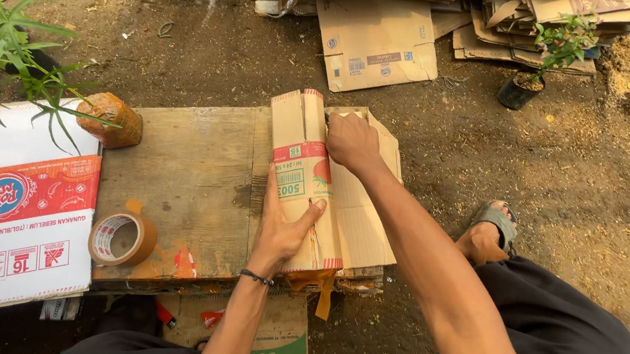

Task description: The person folds a flat cardboard sheet into a rectangular box on a wooden table. They use a utility knife to trim edges and then apply multiple strips of packing tape to seal the seams. The finished box is placed on the table.

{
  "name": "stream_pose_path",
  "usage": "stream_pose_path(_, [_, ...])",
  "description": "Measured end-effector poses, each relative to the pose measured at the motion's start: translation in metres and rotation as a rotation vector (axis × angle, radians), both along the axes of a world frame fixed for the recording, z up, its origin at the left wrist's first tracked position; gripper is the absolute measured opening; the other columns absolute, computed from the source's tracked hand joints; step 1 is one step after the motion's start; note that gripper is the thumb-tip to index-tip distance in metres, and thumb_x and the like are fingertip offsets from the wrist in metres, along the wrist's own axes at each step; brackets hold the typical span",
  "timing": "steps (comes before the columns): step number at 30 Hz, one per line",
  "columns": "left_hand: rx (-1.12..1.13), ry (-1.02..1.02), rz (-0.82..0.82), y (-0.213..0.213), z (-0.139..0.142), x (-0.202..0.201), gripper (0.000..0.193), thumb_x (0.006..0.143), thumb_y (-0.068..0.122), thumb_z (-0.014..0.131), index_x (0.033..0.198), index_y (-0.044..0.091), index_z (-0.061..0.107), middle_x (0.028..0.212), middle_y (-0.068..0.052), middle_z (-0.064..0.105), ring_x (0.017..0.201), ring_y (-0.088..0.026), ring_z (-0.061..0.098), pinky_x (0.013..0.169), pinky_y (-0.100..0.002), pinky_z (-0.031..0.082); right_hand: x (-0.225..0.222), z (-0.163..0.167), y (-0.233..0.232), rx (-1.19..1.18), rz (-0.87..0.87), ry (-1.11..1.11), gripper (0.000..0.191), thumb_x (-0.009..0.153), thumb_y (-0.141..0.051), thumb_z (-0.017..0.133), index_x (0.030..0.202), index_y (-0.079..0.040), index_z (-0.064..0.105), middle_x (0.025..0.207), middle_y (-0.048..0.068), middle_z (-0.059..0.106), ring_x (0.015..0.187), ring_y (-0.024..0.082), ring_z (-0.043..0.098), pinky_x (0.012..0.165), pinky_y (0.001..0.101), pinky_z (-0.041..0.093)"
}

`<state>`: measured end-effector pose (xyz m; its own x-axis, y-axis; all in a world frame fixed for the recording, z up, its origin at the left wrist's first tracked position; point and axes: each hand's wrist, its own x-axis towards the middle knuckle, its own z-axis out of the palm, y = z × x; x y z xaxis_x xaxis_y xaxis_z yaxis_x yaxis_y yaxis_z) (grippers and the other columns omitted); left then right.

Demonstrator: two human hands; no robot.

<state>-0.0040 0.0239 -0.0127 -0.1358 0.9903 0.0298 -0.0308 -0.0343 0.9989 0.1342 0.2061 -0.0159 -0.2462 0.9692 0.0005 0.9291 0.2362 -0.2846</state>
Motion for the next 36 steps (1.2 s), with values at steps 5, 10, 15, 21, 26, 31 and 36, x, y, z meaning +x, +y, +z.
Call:
stream_pose_path(5, [-0.027,0.043,0.017,-0.003,-0.002,-0.002,0.114,0.08,0.019,0.082,0.162,-0.004,0.004,0.148,-0.02,0.046,0.128,-0.024,0.056,0.106,-0.035,0.048,0.001,0.001,-0.015,0.076,0.069,-0.006,0.018,0.093,-0.014,0.055,0.1,-0.002,0.066,0.095,0.025,0.07,0.091,0.044,0.069,0.079,0.0537,0.056])
stream_pose_path(10, [0.071,0.186,0.056,-0.004,-0.007,-0.003,0.112,0.083,0.017,0.086,0.161,-0.005,0.009,0.152,-0.023,0.042,0.134,-0.027,0.051,0.111,-0.037,0.044,0.01,0.007,-0.069,-0.009,0.062,0.015,0.023,0.093,-0.016,0.054,0.11,-0.003,0.063,0.092,0.027,0.069,0.088,0.046,0.069,0.078,0.0551,0.055])
stream_pose_path(15, [0.022,0.079,0.023,-0.007,-0.007,-0.002,0.116,0.081,0.017,0.084,0.162,-0.002,0.004,0.15,-0.023,0.044,0.13,-0.027,0.055,0.107,-0.036,0.048,0.021,0.019,-0.144,-0.031,0.051,0.019,0.035,0.095,-0.014,0.052,0.127,-0.003,0.056,0.085,0.028,0.069,0.08,0.048,0.068,0.072,0.0569,0.055])
stream_pose_path(21, [-0.071,0.009,0.01,-0.01,0.0,0.0,0.118,0.078,0.016,0.082,0.163,0.003,0.001,0.147,-0.022,0.043,0.123,-0.027,0.059,0.096,-0.038,0.058,0.037,0.037,-0.229,-0.144,0.03,0.056,0.042,0.095,-0.009,0.048,0.136,0.0,0.05,0.072,0.026,0.068,0.066,0.044,0.068,0.064,0.0553,0.055])
stream_pose_path(26, [-0.044,0.107,0.017,-0.011,-0.002,-0.002,0.119,0.079,0.02,0.084,0.162,0.001,0.001,0.15,-0.023,0.044,0.128,-0.028,0.058,0.103,-0.038,0.053,0.044,0.046,-0.29,-0.047,0.021,0.136,0.044,0.095,-0.012,0.052,0.137,-0.001,0.053,0.069,0.025,0.065,0.06,0.045,0.065,0.058,0.0569,0.052])
stream_pose_path(31, [0.031,0.227,0.027,-0.01,-0.001,-0.004,0.12,0.08,0.028,0.087,0.162,-0.001,0.005,0.157,-0.026,0.038,0.14,-0.032,0.047,0.114,-0.042,0.041,0.048,0.053,-0.335,-0.185,-0.101,0.04,0.049,0.095,-0.018,0.053,0.144,-0.011,0.053,0.064,0.023,0.066,0.06,0.045,0.065,0.059,0.0573,0.052])
stream_pose_path(36, [-0.022,0.307,0.027,-0.005,0.007,-0.003,0.123,0.079,0.036,0.086,0.162,0.0,0.003,0.161,-0.026,0.031,0.146,-0.035,0.037,0.118,-0.044,0.034,0.071,0.053,-0.355,-0.156,-0.403,0.25,0.034,0.098,-0.026,0.051,0.13,-0.015,0.056,0.069,0.019,0.071,0.061,0.04,0.067,0.061,0.0547,0.052])
